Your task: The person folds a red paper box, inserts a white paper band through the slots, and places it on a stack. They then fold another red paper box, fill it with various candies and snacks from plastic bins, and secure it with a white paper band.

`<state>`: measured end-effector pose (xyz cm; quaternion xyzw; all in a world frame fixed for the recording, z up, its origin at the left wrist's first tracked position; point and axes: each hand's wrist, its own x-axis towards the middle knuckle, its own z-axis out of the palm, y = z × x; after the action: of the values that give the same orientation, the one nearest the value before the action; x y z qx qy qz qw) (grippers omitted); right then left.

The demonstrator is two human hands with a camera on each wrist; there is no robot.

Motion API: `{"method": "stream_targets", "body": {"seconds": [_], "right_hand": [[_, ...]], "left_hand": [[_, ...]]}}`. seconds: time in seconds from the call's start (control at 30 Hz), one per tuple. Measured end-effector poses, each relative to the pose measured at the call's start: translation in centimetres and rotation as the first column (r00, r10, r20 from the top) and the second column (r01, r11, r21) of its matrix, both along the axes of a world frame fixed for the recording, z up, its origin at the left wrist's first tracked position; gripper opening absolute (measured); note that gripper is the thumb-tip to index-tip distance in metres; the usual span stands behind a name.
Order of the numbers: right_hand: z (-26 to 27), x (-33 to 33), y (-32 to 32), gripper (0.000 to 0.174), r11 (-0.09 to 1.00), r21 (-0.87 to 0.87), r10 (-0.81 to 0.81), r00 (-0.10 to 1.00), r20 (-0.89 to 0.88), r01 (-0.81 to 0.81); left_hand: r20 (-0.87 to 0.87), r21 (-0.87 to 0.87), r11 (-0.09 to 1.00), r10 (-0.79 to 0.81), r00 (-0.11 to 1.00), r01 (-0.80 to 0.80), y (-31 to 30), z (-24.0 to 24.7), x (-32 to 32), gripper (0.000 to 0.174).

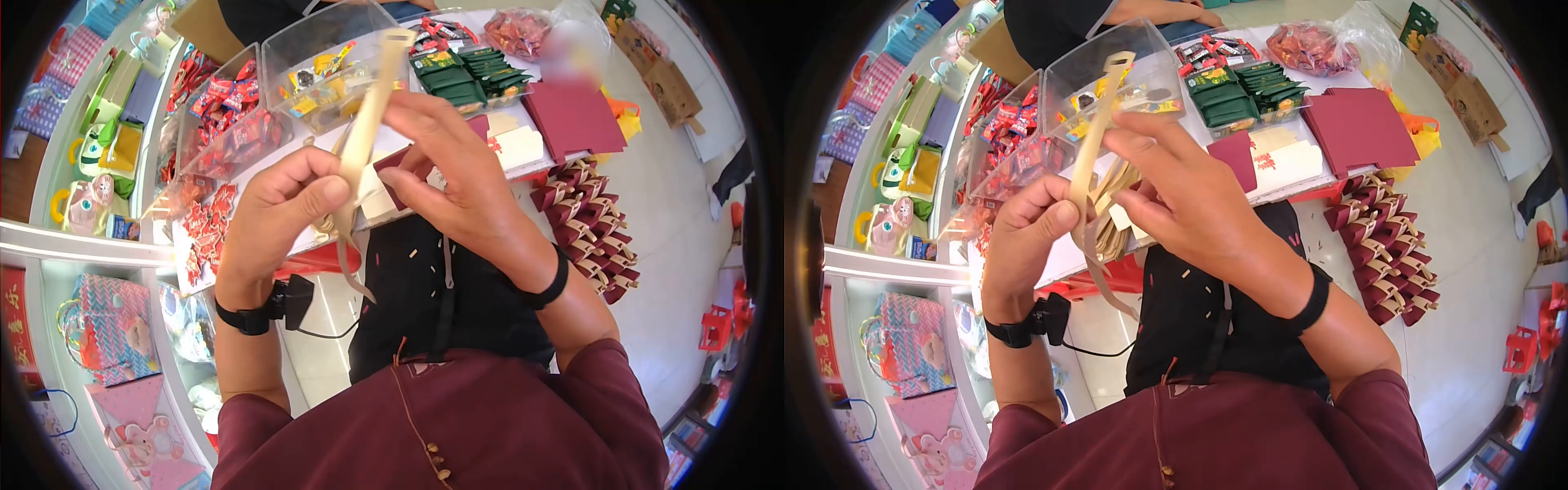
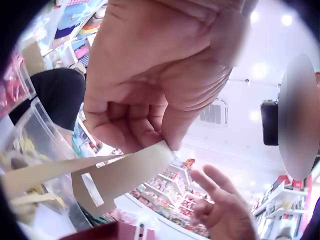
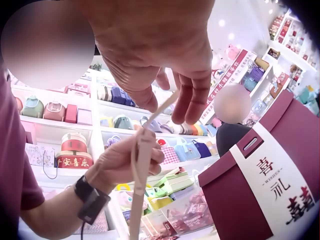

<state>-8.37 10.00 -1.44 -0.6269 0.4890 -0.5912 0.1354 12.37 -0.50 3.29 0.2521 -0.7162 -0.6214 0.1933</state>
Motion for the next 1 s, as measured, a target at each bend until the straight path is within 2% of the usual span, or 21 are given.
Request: {"method": "stream_targets", "body": {"seconds": [0.1,0.13,0.23,0.27,0.37,0.4,0.5,0.53,0.63,0.67,0.8,0.9,0.93,0.97,1.0], "right_hand": [[-0.5,1.1,0.3,0.053,0.999,0.021,-0.041,0.992,0.122,0.039],[-0.4,0.8,0.5,0.041,0.996,0.064,-0.069,0.99,0.121,0.062],[0.1,0.0,0.9,0.034,0.941,0.295,0.051,0.931,0.361,-0.165],[-0.4,0.0,0.9,0.038,0.912,0.311,0.129,0.904,0.407,-0.27],[0.2,1.7,1.0,0.049,0.805,0.393,0.182,0.815,0.55,-0.445],[-0.1,2.3,0.6,0.059,0.805,0.401,0.178,0.822,0.541,-0.437],[-0.5,3.6,-1.3,0.066,0.683,0.476,0.229,0.781,0.58,-0.554],[-1.0,4.1,-2.1,0.055,0.669,0.46,0.254,0.761,0.597,-0.584],[-2.4,5.8,-4.3,0.038,0.635,0.354,0.264,0.623,0.736,-0.687],[-3.3,6.4,-5.0,0.024,0.657,0.31,0.262,0.594,0.76,-0.687],[-3.6,6.7,-4.3,0.02,0.568,0.381,0.28,0.607,0.744,-0.729],[-4.4,5.5,-2.6,0.019,0.521,0.431,0.259,0.617,0.743,-0.737],[-4.2,4.8,-2.0,0.02,0.514,0.434,0.24,0.609,0.756,-0.74],[-4.1,4.3,-1.3,0.02,0.505,0.437,0.216,0.599,0.771,-0.744],[-3.8,3.9,-0.9,0.02,0.54,0.418,0.187,0.589,0.786,-0.73]], "left_hand": [[-0.031,0.031,0.999,-0.016,0.999,0.017,0.7,-1.1,-0.3,0.031],[-0.072,0.05,0.999,0.013,0.997,-0.01,0.2,-1.8,-0.4,0.023],[-0.207,0.294,0.955,0.103,0.973,-0.038,-2.0,-2.3,-0.4,0.022],[-0.209,0.288,0.952,0.166,0.964,-0.102,-2.2,-2.2,-0.7,0.021],[-0.287,0.303,0.948,0.185,0.94,-0.094,-1.9,-2.1,-1.3,0.024],[-0.308,0.289,0.954,0.167,0.937,-0.075,-2.3,-2.2,-1.3,0.024],[-0.355,0.256,0.964,0.16,0.921,-0.069,-4.3,-2.4,-1.4,0.023],[-0.366,0.249,0.964,0.186,0.912,-0.096,-5.0,-2.2,-1.7,0.023],[-0.358,0.243,0.96,0.221,0.907,-0.139,-6.7,-2.0,-1.7,0.023],[-0.357,0.245,0.958,0.234,0.904,-0.151,-6.7,-2.0,-1.8,0.023],[-0.376,0.206,0.948,0.307,0.874,-0.244,-8.8,-3.3,-0.5,0.023],[-0.146,-0.04,0.944,0.318,0.937,-0.326,-11.8,-5.2,1.4,0.025],[0.059,-0.162,0.945,0.298,0.953,-0.285,-12.5,-5.8,1.9,0.026],[0.058,-0.383,0.87,0.357,0.932,-0.31,-12.3,-7.0,2.5,0.026],[0.046,-0.584,0.751,0.41,0.911,-0.308,-11.9,-8.3,2.8,0.026]]}}
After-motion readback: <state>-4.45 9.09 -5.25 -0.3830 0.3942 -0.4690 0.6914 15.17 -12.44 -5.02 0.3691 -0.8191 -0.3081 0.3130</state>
